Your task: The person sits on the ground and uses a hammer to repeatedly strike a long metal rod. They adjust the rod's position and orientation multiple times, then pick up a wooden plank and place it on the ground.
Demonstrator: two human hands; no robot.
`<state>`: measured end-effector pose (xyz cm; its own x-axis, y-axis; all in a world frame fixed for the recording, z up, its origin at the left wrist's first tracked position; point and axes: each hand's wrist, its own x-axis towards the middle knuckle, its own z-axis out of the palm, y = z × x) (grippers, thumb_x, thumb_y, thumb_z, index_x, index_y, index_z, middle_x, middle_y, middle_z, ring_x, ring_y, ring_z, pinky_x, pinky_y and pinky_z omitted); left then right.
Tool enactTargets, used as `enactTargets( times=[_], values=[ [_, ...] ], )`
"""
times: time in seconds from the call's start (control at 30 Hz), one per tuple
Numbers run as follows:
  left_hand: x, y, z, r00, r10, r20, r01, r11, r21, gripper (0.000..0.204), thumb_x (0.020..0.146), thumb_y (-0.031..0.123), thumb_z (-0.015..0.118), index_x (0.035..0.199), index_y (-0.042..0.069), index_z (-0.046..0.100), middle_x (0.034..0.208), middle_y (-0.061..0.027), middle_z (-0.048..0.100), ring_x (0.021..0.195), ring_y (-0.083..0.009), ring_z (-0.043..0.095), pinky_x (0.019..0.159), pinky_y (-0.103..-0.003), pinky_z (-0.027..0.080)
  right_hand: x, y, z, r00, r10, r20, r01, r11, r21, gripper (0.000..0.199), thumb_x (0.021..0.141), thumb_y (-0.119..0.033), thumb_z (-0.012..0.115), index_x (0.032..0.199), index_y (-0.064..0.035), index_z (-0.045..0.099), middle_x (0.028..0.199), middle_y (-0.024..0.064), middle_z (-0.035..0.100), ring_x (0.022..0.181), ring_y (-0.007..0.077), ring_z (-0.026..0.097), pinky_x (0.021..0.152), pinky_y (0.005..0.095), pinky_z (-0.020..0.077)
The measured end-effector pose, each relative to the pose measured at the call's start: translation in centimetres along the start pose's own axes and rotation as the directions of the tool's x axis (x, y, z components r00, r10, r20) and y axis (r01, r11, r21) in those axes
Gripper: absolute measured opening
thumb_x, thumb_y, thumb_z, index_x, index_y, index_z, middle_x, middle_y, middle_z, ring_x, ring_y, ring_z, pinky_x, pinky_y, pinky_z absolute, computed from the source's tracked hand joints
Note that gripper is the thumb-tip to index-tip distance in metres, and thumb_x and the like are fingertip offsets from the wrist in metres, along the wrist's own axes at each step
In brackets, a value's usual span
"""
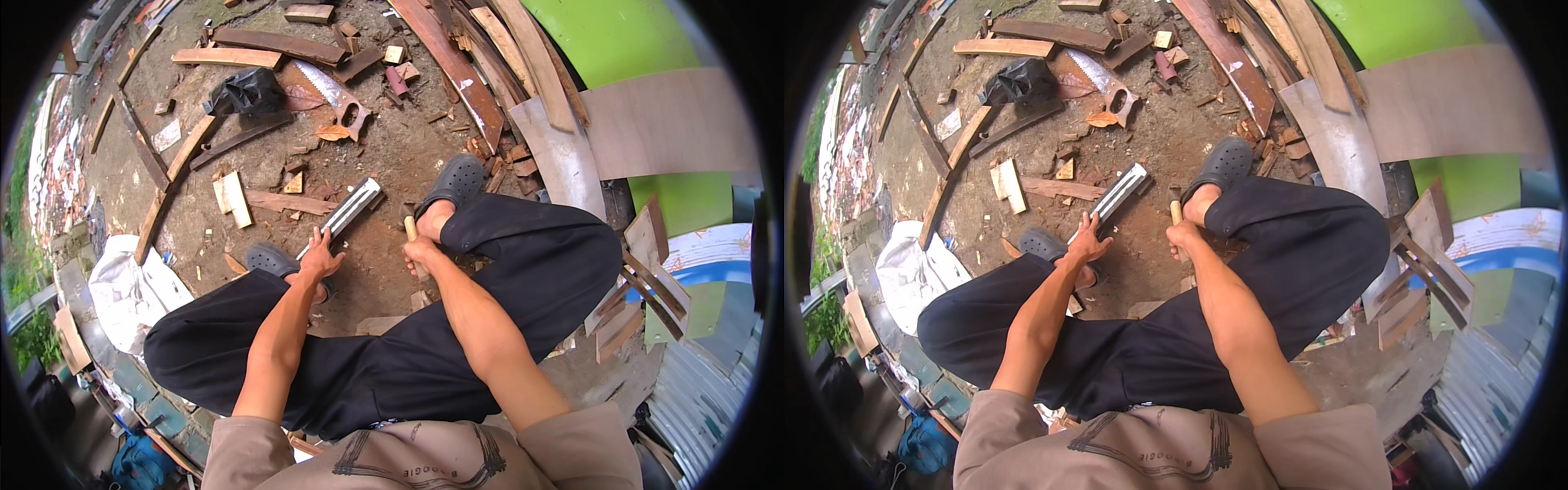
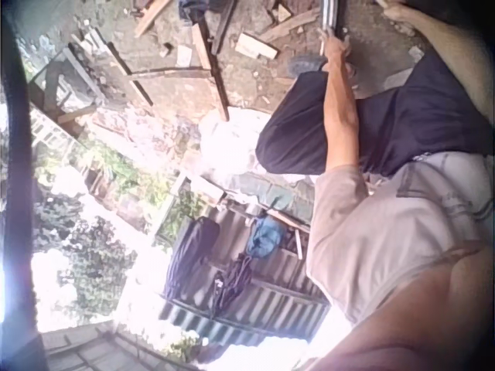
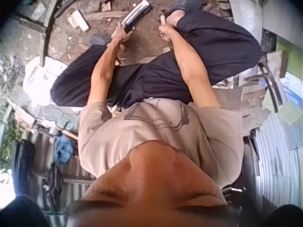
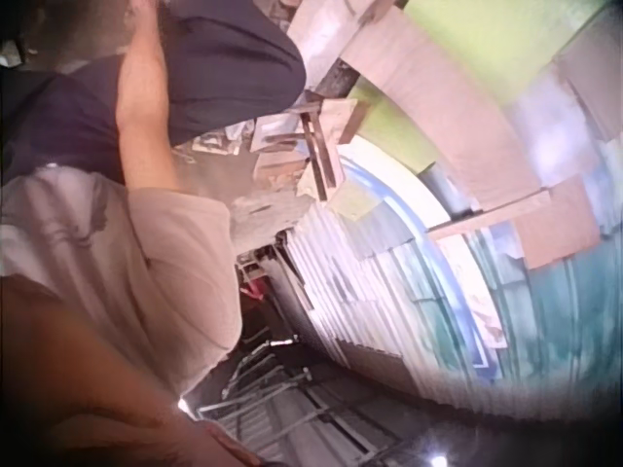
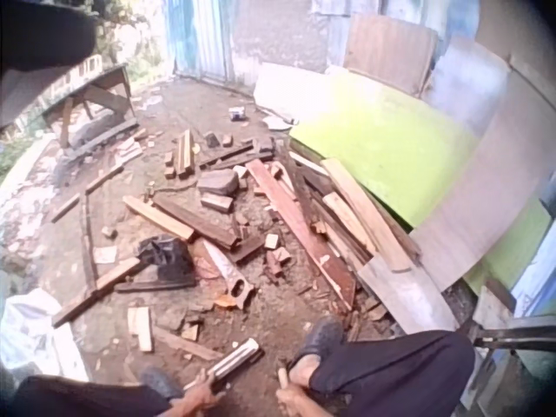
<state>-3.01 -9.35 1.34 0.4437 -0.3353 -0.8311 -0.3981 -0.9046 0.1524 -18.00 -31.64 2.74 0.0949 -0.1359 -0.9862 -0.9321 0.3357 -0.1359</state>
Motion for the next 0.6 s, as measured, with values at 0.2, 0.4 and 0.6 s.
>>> enactTargets(
  times=[0.2,0.4,0.6],
  values=[
    [0.4,0.0,-1.3,0.996,0.000,0.086,0.004,0.999,-0.044,0.093,0.087,0.052,0.060,0.156,0.018,0.008,0.162,-0.0150,0.002,0.147,-0.0346,0.018,0.116,-0.046,0.027,0.5,-2.2,1.7,0.987,0.020,-0.159,0.020,0.969,0.247,0.030,0.092,-0.030,0.061,0.084,-0.0015,0.052,0.063,0.0053,0.050,0.046,0.0163,0.047,0.041,0.0337,0.0428],
    [0.0,-0.9,-1.9,0.991,0.005,0.135,-0.004,1.000,-0.007,0.093,0.086,0.056,0.059,0.156,0.022,0.009,0.163,-0.0126,0.002,0.148,-0.0320,0.018,0.116,-0.056,0.021,-0.3,-4.8,2.1,0.835,-0.308,-0.456,0.469,0.831,0.299,0.036,0.089,-0.036,0.066,0.083,-0.0041,0.051,0.054,0.0024,0.048,0.038,0.0153,0.047,0.034,0.0312,0.0385],
    [0.1,-0.9,-1.7,0.991,0.006,0.135,-0.008,1.000,0.012,0.092,0.086,0.057,0.057,0.157,0.022,0.008,0.163,-0.0134,0.002,0.149,-0.0307,0.016,0.116,-0.054,0.020,3.9,-3.7,2.0,0.734,-0.371,-0.569,0.471,0.882,0.032,0.044,0.080,-0.041,0.067,0.088,0.0019,0.064,0.077,0.0173,0.067,0.079,0.0323,0.066,0.075,0.0428,0.0499]
  ],
)
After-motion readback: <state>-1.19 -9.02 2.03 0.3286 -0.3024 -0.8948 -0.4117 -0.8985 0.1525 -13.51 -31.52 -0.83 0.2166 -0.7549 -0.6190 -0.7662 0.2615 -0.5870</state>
